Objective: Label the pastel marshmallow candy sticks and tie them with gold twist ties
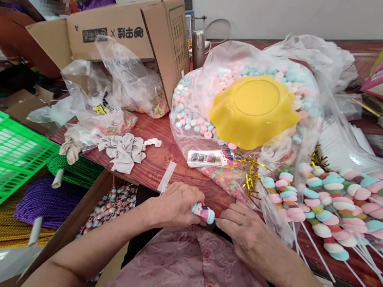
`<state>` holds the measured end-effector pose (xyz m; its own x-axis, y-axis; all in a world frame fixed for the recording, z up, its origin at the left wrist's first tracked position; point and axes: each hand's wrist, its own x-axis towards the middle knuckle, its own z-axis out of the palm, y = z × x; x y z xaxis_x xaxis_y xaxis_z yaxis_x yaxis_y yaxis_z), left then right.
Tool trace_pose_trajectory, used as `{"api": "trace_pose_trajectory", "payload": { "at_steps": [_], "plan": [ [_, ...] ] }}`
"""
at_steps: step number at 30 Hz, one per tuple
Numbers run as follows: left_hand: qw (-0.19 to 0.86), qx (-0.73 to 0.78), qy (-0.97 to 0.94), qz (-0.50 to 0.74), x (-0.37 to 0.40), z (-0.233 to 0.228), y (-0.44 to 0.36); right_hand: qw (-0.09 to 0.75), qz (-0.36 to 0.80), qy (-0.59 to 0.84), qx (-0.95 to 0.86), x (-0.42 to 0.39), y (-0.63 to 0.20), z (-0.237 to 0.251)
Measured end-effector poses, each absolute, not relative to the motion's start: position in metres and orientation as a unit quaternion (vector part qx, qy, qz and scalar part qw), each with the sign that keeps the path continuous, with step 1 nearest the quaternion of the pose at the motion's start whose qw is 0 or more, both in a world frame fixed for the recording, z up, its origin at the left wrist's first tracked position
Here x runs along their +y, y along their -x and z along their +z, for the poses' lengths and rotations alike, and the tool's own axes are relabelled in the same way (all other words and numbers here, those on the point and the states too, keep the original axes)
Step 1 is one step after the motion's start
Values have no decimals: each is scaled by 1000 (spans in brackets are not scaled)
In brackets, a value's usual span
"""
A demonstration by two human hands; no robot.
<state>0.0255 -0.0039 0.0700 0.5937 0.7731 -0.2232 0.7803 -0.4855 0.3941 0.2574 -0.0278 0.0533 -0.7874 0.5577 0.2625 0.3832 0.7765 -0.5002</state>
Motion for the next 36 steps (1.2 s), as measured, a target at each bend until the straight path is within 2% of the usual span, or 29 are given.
{"api": "trace_pose_trajectory", "payload": {
  "at_steps": [2,4,8,11,15,19,23,28,36],
  "plan": [
    [183,437,-881,-17,-6,66,-28,193,214,262,-921,-28,-254,53],
    [159,425,-891,-17,-6,64,-31,219,211,268,-914,-27,-249,52],
    [160,421,-892,17,-3,61,-31,355,193,273,-873,-25,-242,49],
    [130,423,-894,70,0,58,-27,397,213,306,-839,-25,-243,51],
    [16,401,-909,110,8,55,-23,341,283,401,-802,-26,-251,58],
    [-28,350,-931,102,20,57,-23,243,349,416,-804,-27,-249,49],
    [-14,366,-919,145,16,62,-24,291,375,447,-758,-29,-236,32],
    [31,436,-867,238,-11,62,-22,372,317,468,-736,-29,-226,20],
    [132,545,-788,253,-25,50,-29,402,274,439,-756,-29,-215,13]
  ]
}}
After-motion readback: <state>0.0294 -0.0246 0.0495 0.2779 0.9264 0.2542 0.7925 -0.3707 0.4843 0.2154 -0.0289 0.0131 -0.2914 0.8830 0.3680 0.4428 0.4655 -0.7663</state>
